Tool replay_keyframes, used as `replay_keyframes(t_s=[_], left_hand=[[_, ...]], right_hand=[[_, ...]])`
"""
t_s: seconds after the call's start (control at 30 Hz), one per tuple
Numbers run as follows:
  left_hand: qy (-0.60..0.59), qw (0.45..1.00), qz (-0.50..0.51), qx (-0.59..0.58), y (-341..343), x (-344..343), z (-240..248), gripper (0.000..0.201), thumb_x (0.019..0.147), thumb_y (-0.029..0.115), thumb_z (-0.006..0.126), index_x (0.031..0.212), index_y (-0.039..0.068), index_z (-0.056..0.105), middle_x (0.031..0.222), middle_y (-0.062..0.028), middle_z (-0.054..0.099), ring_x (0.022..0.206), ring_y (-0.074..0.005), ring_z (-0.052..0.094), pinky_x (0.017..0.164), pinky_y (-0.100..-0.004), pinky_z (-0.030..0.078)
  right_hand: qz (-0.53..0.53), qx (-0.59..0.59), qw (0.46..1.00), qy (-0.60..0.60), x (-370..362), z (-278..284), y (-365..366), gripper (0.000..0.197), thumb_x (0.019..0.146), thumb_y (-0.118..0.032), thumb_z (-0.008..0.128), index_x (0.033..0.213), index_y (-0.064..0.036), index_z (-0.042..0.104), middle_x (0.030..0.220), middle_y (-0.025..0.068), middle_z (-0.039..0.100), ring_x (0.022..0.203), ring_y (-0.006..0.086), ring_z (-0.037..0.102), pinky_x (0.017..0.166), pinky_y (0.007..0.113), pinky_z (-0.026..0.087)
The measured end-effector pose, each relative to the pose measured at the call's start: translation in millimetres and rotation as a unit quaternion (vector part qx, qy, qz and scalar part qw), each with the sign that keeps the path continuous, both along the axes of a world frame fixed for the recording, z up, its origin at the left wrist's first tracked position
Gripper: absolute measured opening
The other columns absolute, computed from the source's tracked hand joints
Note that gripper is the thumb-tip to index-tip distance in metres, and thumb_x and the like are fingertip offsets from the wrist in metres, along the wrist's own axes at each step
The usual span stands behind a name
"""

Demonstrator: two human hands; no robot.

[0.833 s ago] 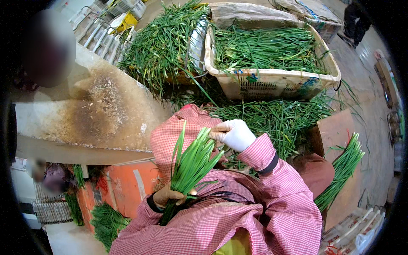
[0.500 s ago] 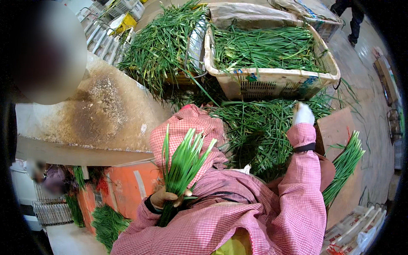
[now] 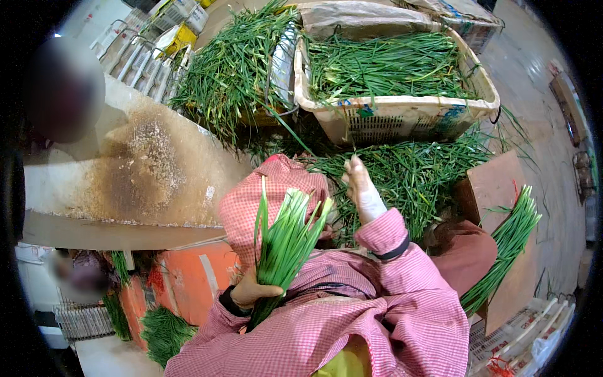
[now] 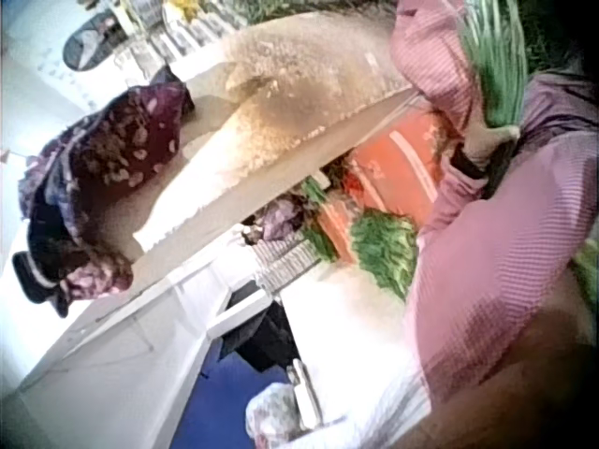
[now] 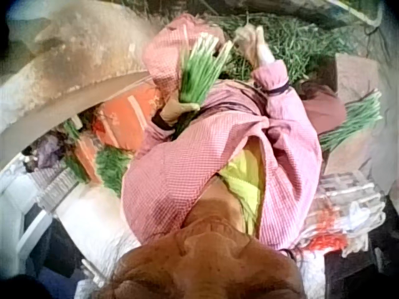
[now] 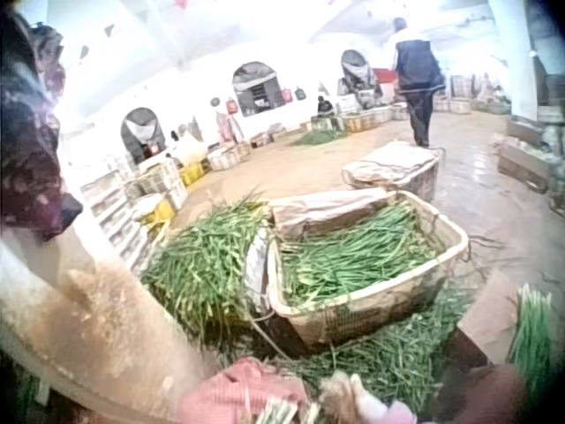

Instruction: The person picks up green onions from a crate, aligns them into a bundle, and secures them with a red string on a wooden surface.

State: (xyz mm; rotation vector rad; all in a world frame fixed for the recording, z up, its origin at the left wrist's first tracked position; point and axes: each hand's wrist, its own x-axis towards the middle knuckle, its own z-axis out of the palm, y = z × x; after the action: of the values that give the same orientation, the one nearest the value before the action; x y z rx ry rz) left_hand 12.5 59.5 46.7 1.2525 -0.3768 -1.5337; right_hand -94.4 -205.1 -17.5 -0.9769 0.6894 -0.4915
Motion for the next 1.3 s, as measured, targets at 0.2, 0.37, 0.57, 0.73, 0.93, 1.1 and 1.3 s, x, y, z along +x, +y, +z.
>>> replay_keyframes(t_s=[0.2, 0.37, 0.57, 0.73, 0.93, 1.1, 1.3], left_hand=[[-0.534, 0.840, -0.096, -0.004, -17.3, -29.9, -20.5, 0.096, 0.065, 0.015, 0.071, 0.138, -0.001, 0.010, 0.128, -0.0224, 0.038, 0.116, -0.0308, 0.040, 0.098, -0.0385, 0.030], [-0.185, 0.981, -0.034, -0.035, -35.1, 18.9, 13.0, 0.109, 0.063, 0.026, 0.078, 0.138, -0.002, 0.003, 0.141, -0.0186, 0.016, 0.129, -0.0249, 0.022, 0.105, -0.0335, 0.017], [0.151, 0.975, -0.149, -0.064, -56.3, -5.8, -45.1, 0.081, 0.060, 0.006, 0.074, 0.130, 0.004, 0.032, 0.121, -0.0061, 0.047, 0.109, -0.0173, 0.046, 0.092, -0.0311, 0.037], [0.143, 0.985, -0.082, -0.042, -55.7, -7.1, -46.4, 0.063, 0.069, -0.002, 0.063, 0.127, 0.005, 0.038, 0.117, -0.0058, 0.051, 0.104, -0.0171, 0.050, 0.090, -0.0316, 0.040], [0.154, 0.988, 0.030, 0.009, -49.6, -9.3, -48.6, 0.050, 0.074, -0.004, 0.057, 0.122, 0.004, 0.045, 0.116, -0.0065, 0.053, 0.103, -0.0177, 0.052, 0.091, -0.0315, 0.040], [0.145, 0.989, 0.008, 0.026, -43.2, -0.1, -48.9, 0.046, 0.073, 0.003, 0.061, 0.116, 0.005, 0.047, 0.104, -0.0066, 0.054, 0.085, -0.0149, 0.055, 0.070, -0.0268, 0.047], [0.246, 0.969, -0.028, 0.021, -49.7, -5.4, -39.2, 0.051, 0.070, 0.011, 0.066, 0.115, 0.006, 0.044, 0.093, -0.0056, 0.052, 0.078, -0.0129, 0.052, 0.063, -0.0234, 0.045]], right_hand=[[0.054, 0.408, 0.886, -0.215, 20.5, -34.2, 64.6, 0.093, 0.068, -0.079, 0.033, 0.119, -0.0025, 0.045, 0.112, 0.0170, 0.054, 0.100, 0.0317, 0.053, 0.087, 0.048, 0.043], [0.094, 0.426, 0.857, -0.274, 1.1, -8.6, 46.1, 0.088, 0.077, -0.074, 0.027, 0.125, -0.0006, 0.041, 0.114, 0.0172, 0.054, 0.102, 0.0311, 0.053, 0.088, 0.047, 0.044], [0.129, 0.323, 0.910, -0.225, 8.5, 33.4, 41.1, 0.059, 0.089, -0.054, 0.033, 0.118, -0.0045, 0.048, 0.104, 0.0127, 0.058, 0.091, 0.0240, 0.057, 0.077, 0.038, 0.049], [-0.057, -0.005, 0.996, 0.061, -27.6, 1.6, -33.3, 0.039, 0.093, -0.033, 0.037, 0.112, -0.0022, 0.051, 0.094, 0.0088, 0.062, 0.079, 0.0129, 0.056, 0.061, 0.025, 0.045], [-0.131, 0.026, 0.985, 0.113, -61.7, 8.4, 24.8, 0.059, 0.087, -0.034, 0.053, 0.132, -0.0032, 0.030, 0.118, 0.0088, 0.051, 0.087, 0.0131, 0.051, 0.072, 0.030, 0.044], [-0.277, 0.361, 0.890, -0.030, -97.0, -27.0, 35.9, 0.071, 0.086, -0.056, 0.037, 0.132, -0.0031, 0.026, 0.130, 0.0145, 0.041, 0.110, 0.0257, 0.046, 0.090, 0.040, 0.039], [0.093, 0.113, 0.989, 0.029, -61.5, 8.9, 27.9, 0.035, 0.087, -0.030, 0.052, 0.114, -0.0067, 0.053, 0.095, 0.0032, 0.062, 0.079, 0.0108, 0.057, 0.066, 0.022, 0.044]])
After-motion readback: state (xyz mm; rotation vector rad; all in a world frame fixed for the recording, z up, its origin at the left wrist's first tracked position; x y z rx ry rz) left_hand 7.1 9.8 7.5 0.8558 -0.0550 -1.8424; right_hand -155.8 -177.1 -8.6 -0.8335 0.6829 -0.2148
